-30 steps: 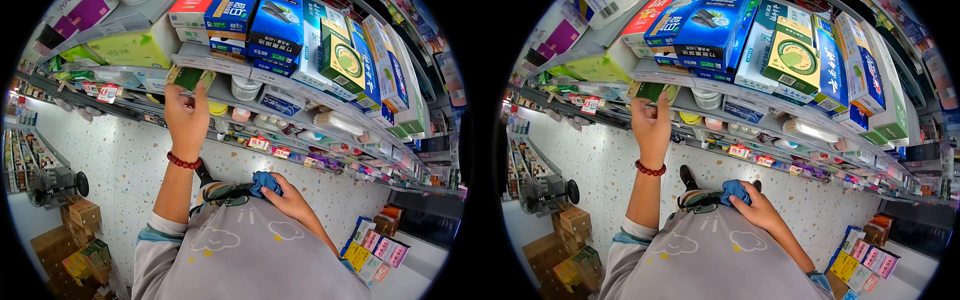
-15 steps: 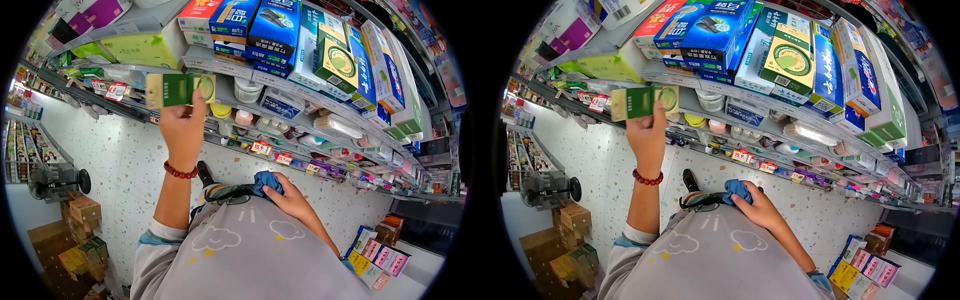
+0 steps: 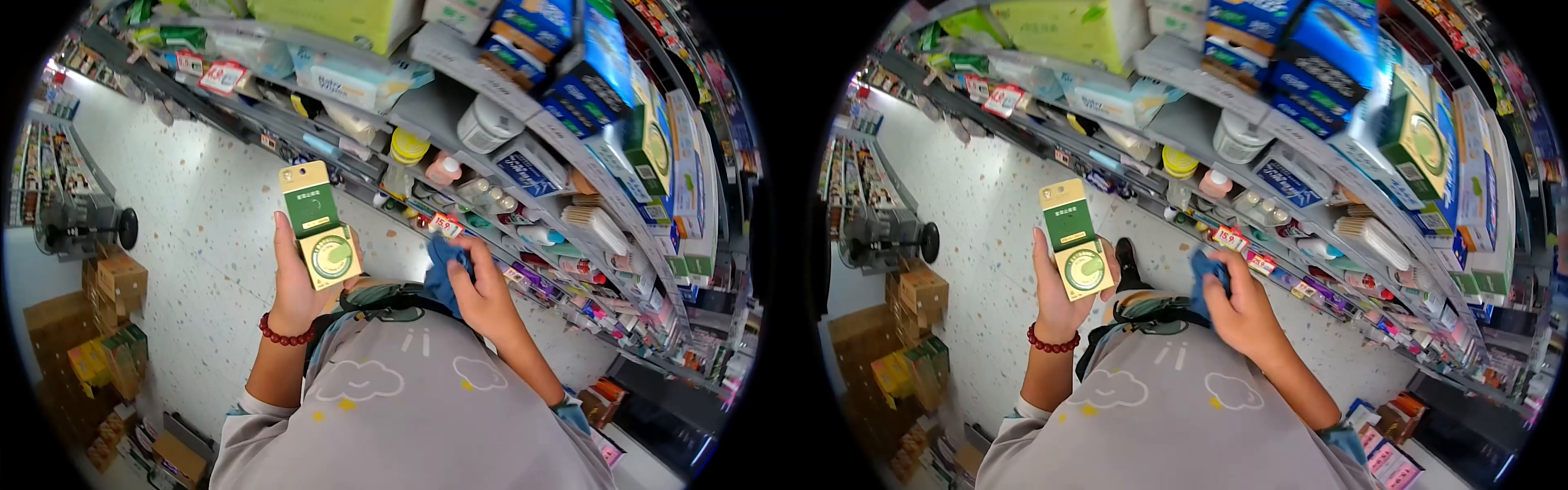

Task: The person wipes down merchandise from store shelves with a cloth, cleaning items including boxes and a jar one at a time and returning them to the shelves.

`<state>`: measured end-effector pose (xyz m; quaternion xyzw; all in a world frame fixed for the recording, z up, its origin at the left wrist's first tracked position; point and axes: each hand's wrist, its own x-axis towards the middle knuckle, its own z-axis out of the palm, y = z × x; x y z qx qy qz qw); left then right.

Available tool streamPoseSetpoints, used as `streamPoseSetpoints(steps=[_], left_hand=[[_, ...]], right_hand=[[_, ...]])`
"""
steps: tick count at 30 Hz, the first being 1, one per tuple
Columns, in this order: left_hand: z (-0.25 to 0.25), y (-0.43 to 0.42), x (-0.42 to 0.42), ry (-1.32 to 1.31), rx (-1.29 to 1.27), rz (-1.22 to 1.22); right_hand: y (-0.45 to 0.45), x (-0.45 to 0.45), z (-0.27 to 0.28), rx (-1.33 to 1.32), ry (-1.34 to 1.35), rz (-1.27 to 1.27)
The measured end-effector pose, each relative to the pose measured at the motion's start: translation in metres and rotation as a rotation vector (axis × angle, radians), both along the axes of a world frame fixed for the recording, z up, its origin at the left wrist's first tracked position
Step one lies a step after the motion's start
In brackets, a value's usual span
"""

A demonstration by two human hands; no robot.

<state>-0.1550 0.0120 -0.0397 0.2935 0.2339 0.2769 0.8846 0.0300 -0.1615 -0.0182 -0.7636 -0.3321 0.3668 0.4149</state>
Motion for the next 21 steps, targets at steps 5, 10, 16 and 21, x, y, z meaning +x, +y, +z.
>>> streamPoseSetpoints(steps=[5, 10, 16, 21], left_hand=[[-0.01, -0.007, -0.017, 0.206, 0.077, 0.014], [-0.017, 0.023, -0.051, 0.362, 0.288, 0.089], [-0.018, 0.08, -0.117, 0.386, 0.238, -0.088], [-0.017, 0.129, -0.143, 0.357, 0.263, -0.044]], right_hand=[[0.1, -0.038, 0.034, 0.457, -0.37, 0.409], [0.155, -0.074, 0.02, 0.193, -0.288, 0.699], [0.218, -0.118, 0.018, 0.229, -0.133, 0.862], [0.252, -0.151, 0.001, 0.226, -0.217, 0.72]])
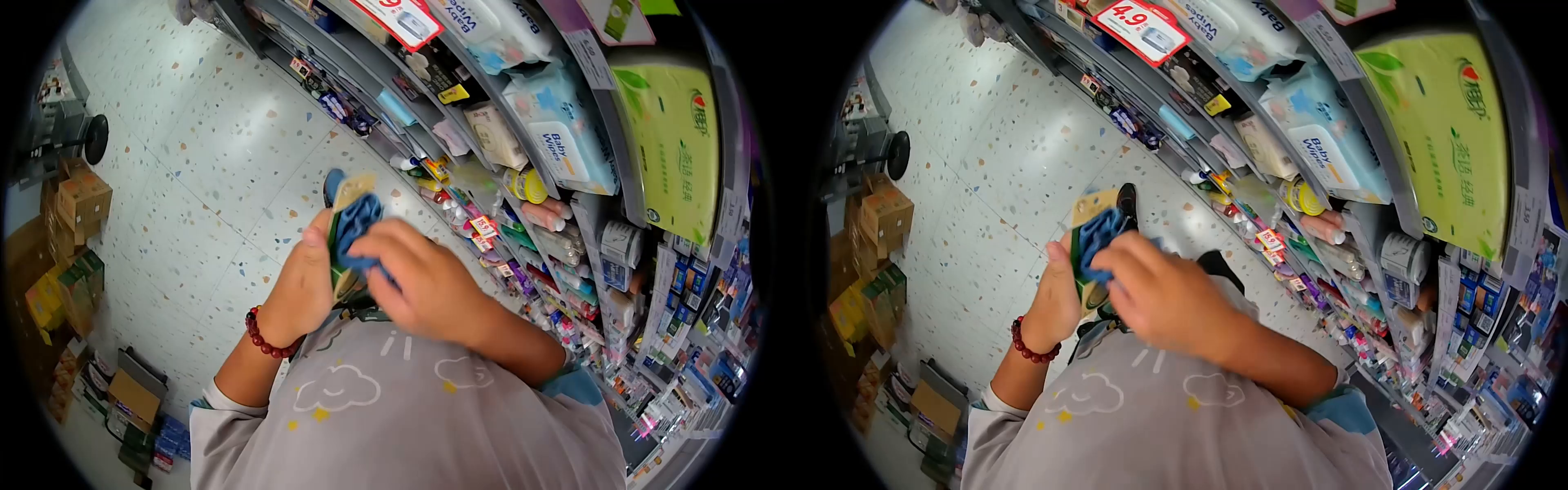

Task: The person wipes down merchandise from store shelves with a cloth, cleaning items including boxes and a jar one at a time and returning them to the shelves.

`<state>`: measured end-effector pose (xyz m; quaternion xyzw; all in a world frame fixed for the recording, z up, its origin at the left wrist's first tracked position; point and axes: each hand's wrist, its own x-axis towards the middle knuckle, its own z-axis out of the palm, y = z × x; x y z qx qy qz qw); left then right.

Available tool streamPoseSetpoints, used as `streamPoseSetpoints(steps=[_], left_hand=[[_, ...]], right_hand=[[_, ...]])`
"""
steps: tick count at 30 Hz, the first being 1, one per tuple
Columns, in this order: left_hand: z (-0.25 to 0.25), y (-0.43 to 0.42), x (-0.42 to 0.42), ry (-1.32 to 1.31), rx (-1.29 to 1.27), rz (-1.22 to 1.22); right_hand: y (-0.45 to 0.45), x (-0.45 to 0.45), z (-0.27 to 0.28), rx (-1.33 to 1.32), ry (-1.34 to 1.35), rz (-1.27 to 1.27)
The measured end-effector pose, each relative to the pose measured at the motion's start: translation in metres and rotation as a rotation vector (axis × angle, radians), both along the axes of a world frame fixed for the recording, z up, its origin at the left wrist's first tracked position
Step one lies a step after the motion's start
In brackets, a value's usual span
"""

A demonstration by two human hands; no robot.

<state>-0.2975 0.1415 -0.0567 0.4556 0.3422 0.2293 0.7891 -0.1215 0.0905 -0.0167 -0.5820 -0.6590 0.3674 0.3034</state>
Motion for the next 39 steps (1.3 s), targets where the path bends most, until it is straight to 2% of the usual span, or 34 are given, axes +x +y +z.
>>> streamPoseSetpoints(steps=[1, 3, 5, 9, 11, 13, 14, 15, 17, 18, 19, 21, 22, 23, 25, 27, 29, 31, 32, 33, 35, 36, 39], left_hand=[[0.001, 0.006, -0.002, 0.05, 0.126, -0.066], [0.003, 0.011, -0.007, 0.042, 0.075, -0.09], [-0.003, 0.022, -0.011, 0.036, 0.028, -0.147], [0.007, 0.033, -0.005, 0.101, 0.081, -0.186], [0.004, 0.037, -0.008, 0.06, 0.166, -0.213], [0.01, 0.038, -0.01, -0.083, -0.162, -0.181], [0.005, 0.042, -0.007, -0.208, -0.113, -0.19], [0.014, 0.047, -0.001, -0.201, -0.09, -0.202], [0.034, 0.055, 0.014, -0.052, -0.377, -0.075], [0.037, 0.056, 0.024, -0.082, -0.447, -0.025], [0.038, 0.052, 0.037, -0.073, -0.423, -0.031], [0.033, 0.044, 0.065, 0.089, -0.34, 0.271], [0.031, 0.044, 0.071, 0.112, -0.354, 0.302], [0.04, 0.044, 0.071, 0.127, -0.353, 0.264], [0.069, 0.052, 0.074, 0.117, -0.187, -0.041], [0.072, 0.059, 0.078, 0.158, -0.116, -0.071], [0.071, 0.073, 0.077, 0.088, -0.233, -0.023], [0.067, 0.087, 0.067, 0.095, -0.257, -0.099], [0.068, 0.09, 0.06, 0.122, -0.256, -0.142], [0.069, 0.093, 0.052, 0.151, -0.259, -0.187], [0.072, 0.097, 0.032, 0.153, -0.229, -0.303], [0.072, 0.099, 0.021, 0.131, -0.207, -0.342], [0.064, 0.109, -0.005, 0.081, -0.164, -0.398]], right_hand=[[0.001, -0.008, 0.007, 0.042, 0.019, -0.002], [0.006, -0.009, 0.006, 0.049, 0.003, -0.019], [0.01, -0.001, -0.006, -0.097, -0.002, -0.053], [0.013, -0.01, 0.017, 0.001, -0.014, -0.049], [0.016, 0.0, 0.003, 0.054, 0.054, -0.062], [0.02, 0.009, -0.004, 0.058, 0.113, -0.199], [0.019, 0.012, -0.001, 0.063, 0.12, -0.211], [0.018, 0.014, 0.003, 0.087, 0.126, -0.219], [0.015, 0.021, 0.011, 0.109, 0.228, -0.269], [0.014, 0.027, 0.01, 0.145, 0.255, -0.298], [0.014, 0.032, 0.01, 0.169, 0.266, -0.302], [0.013, 0.041, 0.009, 0.277, 0.215, -0.353], [0.016, 0.044, 0.013, 0.252, 0.202, -0.397], [0.017, 0.043, 0.014, 0.228, 0.249, -0.457], [0.019, 0.042, 0.015, 0.219, 0.295, -0.504], [0.014, 0.029, 0.02, 0.219, 0.321, -0.558], [0.009, 0.011, 0.025, 0.228, 0.351, -0.607], [-0.001, -0.008, 0.026, 0.283, 0.281, -0.502], [-0.002, -0.013, 0.032, 0.19, 0.231, -0.476], [0.0, -0.021, 0.032, 0.244, 0.117, -0.529], [0.011, -0.04, 0.03, 0.201, 0.083, -0.73], [0.019, -0.054, 0.021, 0.348, 0.062, -0.822], [0.019, -0.126, 0.026, 0.327, 0.001, -0.951]])
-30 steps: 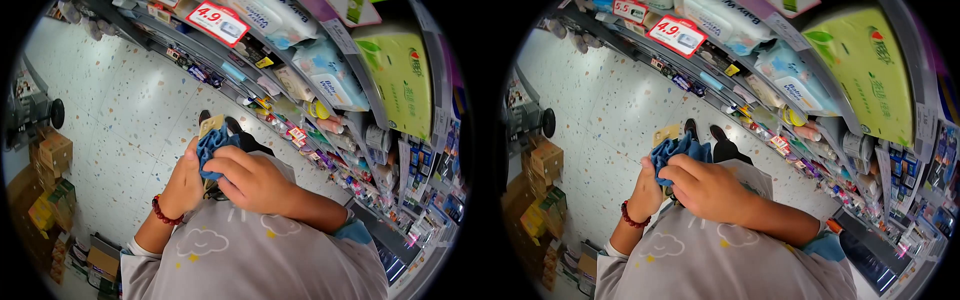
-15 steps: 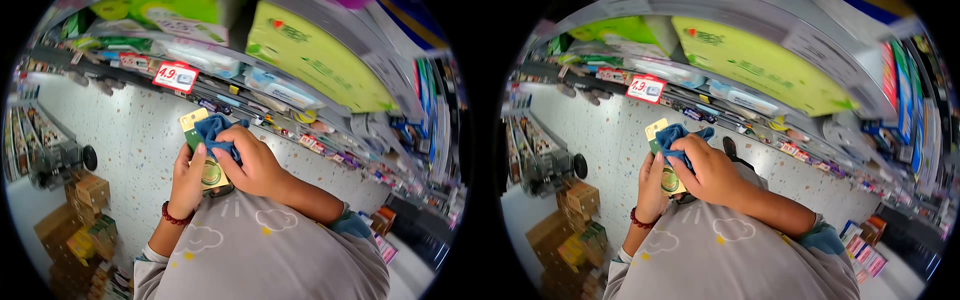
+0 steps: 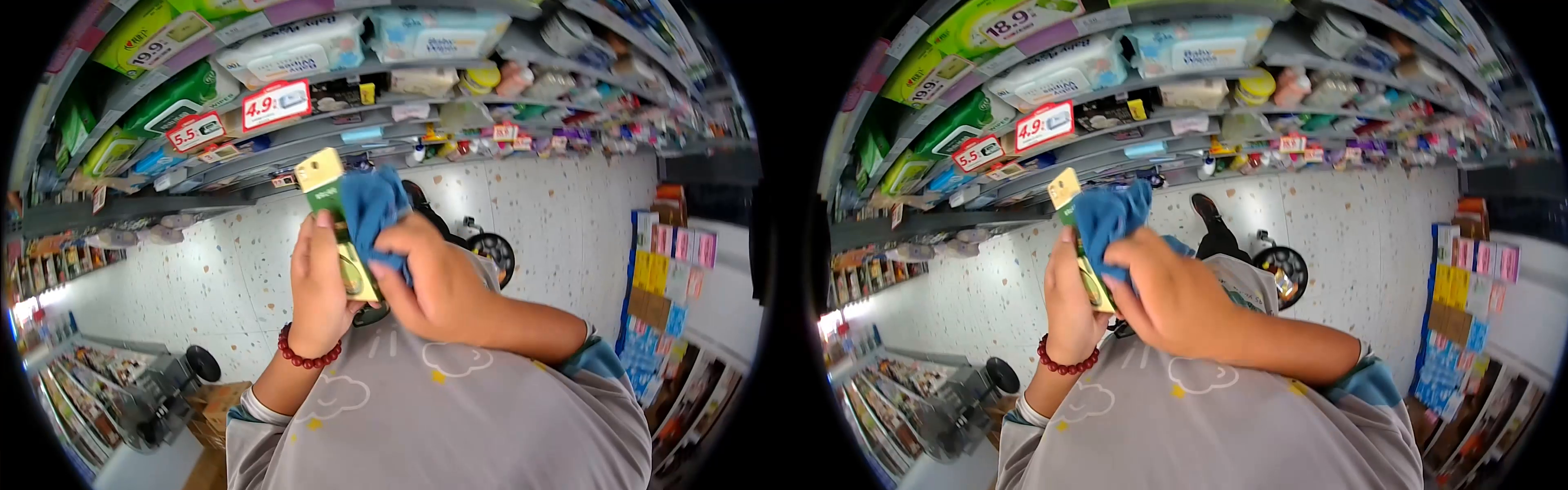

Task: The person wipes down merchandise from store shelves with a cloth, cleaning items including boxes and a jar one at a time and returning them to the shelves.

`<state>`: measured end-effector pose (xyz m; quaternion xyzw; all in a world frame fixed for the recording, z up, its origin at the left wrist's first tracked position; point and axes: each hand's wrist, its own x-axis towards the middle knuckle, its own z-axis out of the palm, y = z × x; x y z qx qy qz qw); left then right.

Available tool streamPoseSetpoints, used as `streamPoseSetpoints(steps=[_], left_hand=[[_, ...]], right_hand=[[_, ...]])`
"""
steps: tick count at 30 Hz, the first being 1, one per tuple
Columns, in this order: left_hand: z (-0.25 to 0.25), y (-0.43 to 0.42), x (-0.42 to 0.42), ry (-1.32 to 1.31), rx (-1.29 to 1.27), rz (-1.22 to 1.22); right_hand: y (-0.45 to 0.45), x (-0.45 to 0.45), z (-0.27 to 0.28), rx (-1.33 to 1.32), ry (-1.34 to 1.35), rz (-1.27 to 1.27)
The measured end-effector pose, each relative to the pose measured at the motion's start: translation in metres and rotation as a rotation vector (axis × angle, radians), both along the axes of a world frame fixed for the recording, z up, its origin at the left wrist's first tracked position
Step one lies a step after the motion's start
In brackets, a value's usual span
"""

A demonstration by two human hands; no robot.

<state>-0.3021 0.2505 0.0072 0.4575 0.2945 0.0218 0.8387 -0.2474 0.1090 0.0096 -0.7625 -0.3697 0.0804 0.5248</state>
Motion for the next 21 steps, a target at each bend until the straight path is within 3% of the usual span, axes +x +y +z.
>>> streamPoseSetpoints(steps=[4, 5, 7, 10, 12, 15, 17, 19, 21], left_hand=[[-0.01, 0.013, -0.032, 0.105, -0.041, -0.122], [-0.009, 0.007, -0.04, 0.096, -0.05, -0.097], [-0.011, -0.007, -0.048, 0.026, -0.055, 0.007], [-0.003, -0.02, -0.057, -0.092, -0.078, -0.027], [-0.003, -0.021, -0.069, -0.15, -0.071, -0.116], [-0.007, -0.02, -0.085, -0.472, 0.082, -0.479], [-0.011, -0.018, -0.089, -0.428, 0.035, -0.576], [-0.01, -0.024, -0.09, -0.424, -0.075, -0.703], [-0.008, -0.04, -0.093, -0.459, -0.014, -0.822]], right_hand=[[-0.014, -0.062, -0.007, -0.169, 0.092, 0.0], [-0.014, -0.07, -0.01, -0.1, 0.106, -0.079], [-0.015, -0.083, 0.001, -0.122, 0.191, -0.177], [-0.019, -0.099, -0.009, -0.074, 0.292, -0.297], [-0.026, -0.108, -0.015, 0.236, 0.478, -0.372], [-0.052, -0.118, -0.007, 0.436, 0.794, -0.304], [-0.071, -0.124, -0.001, 0.618, 1.016, -0.22], [-0.094, -0.137, -0.005, 0.636, 1.114, -0.201], [-0.116, -0.152, -0.012, 0.653, 1.194, -0.178]])
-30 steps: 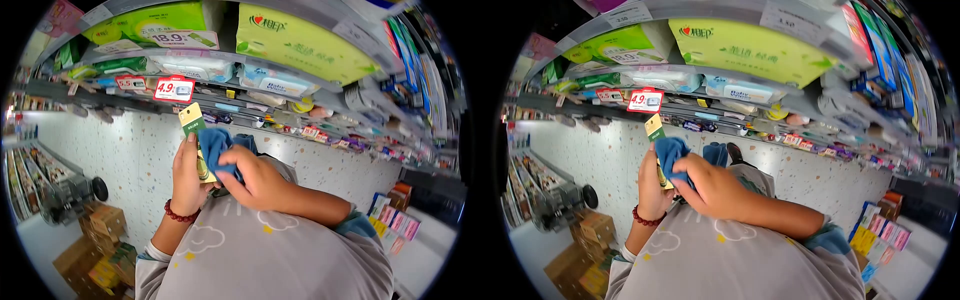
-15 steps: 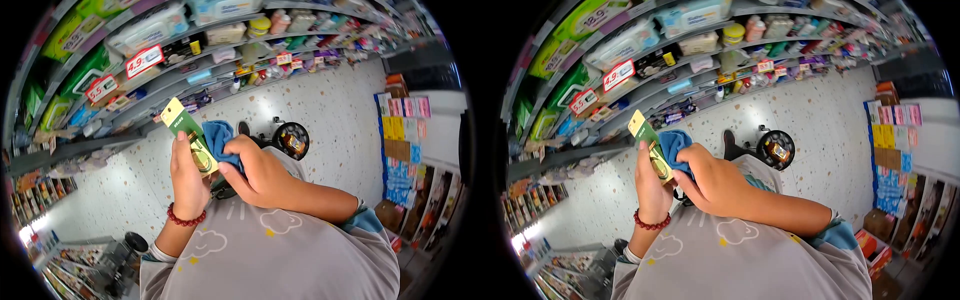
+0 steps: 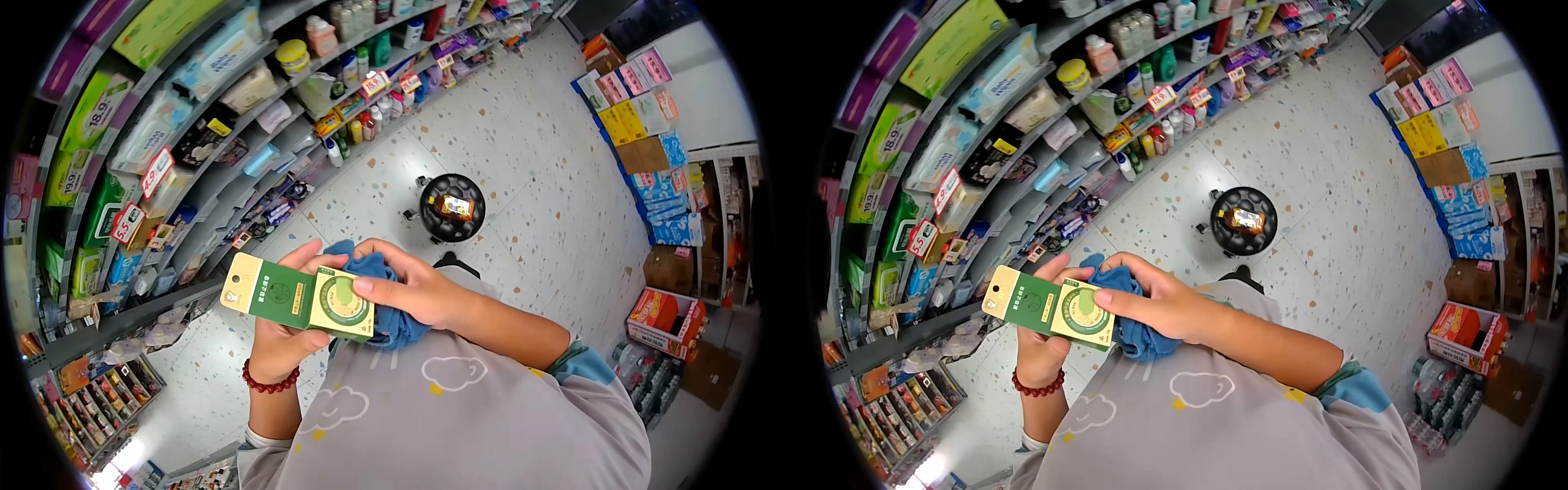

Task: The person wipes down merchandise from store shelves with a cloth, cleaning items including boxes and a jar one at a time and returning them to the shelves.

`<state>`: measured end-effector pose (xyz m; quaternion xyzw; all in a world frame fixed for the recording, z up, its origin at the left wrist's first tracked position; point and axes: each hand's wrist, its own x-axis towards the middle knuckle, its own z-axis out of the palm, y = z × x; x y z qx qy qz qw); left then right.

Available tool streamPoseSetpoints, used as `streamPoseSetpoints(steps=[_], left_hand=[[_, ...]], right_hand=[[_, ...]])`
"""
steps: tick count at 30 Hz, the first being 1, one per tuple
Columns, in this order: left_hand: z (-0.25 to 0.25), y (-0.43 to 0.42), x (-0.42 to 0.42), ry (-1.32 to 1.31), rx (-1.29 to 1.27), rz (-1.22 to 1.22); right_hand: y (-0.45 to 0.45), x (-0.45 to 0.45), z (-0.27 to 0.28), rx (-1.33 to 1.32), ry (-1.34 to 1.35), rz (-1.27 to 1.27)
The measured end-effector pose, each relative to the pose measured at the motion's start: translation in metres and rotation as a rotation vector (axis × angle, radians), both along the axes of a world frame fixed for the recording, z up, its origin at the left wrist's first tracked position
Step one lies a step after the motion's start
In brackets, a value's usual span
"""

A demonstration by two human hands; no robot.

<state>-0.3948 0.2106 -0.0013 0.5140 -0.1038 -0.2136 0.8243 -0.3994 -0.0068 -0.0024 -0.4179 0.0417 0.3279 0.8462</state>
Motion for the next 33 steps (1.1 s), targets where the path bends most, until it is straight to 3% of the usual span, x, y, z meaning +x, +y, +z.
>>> streamPoseSetpoints(steps=[2, 5, 7, 9, 12, 17, 22, 26, 31, 33], left_hand=[[0.0, -0.028, -0.008, -0.012, 0.015, -0.021], [0.002, -0.089, -0.032, -0.015, 0.127, 0.148], [-0.008, -0.127, -0.052, -0.012, 0.129, 0.227], [-0.016, -0.165, -0.069, -0.012, 0.159, 0.325], [-0.022, -0.211, -0.094, 0.033, 0.219, 0.457], [-0.017, -0.268, -0.132, -0.051, 0.42, 0.452], [-0.011, -0.284, -0.134, 0.095, 0.365, 0.563], [-0.015, -0.299, -0.141, -0.072, 0.461, 0.481], [-0.016, -0.31, -0.136, -0.046, 0.449, 0.518], [-0.019, -0.311, -0.138, -0.211, 0.508, 0.465]], right_hand=[[-0.024, -0.009, 0.003, -0.019, 0.058, -0.055], [-0.06, -0.027, -0.008, -0.142, 0.082, -0.173], [-0.09, -0.042, -0.01, -0.381, -0.05, -0.216], [-0.119, -0.06, -0.013, -0.384, -0.067, -0.191], [-0.162, -0.082, -0.02, -0.427, -0.314, -0.086], [-0.214, -0.084, -0.043, -0.337, -0.257, -0.049], [-0.234, -0.111, -0.035, -0.363, -0.363, -0.032], [-0.248, -0.106, -0.036, -0.33, -0.294, -0.024], [-0.247, -0.113, -0.05, -0.311, -0.299, -0.124], [-0.251, -0.105, -0.048, -0.126, -0.02, -0.108]])
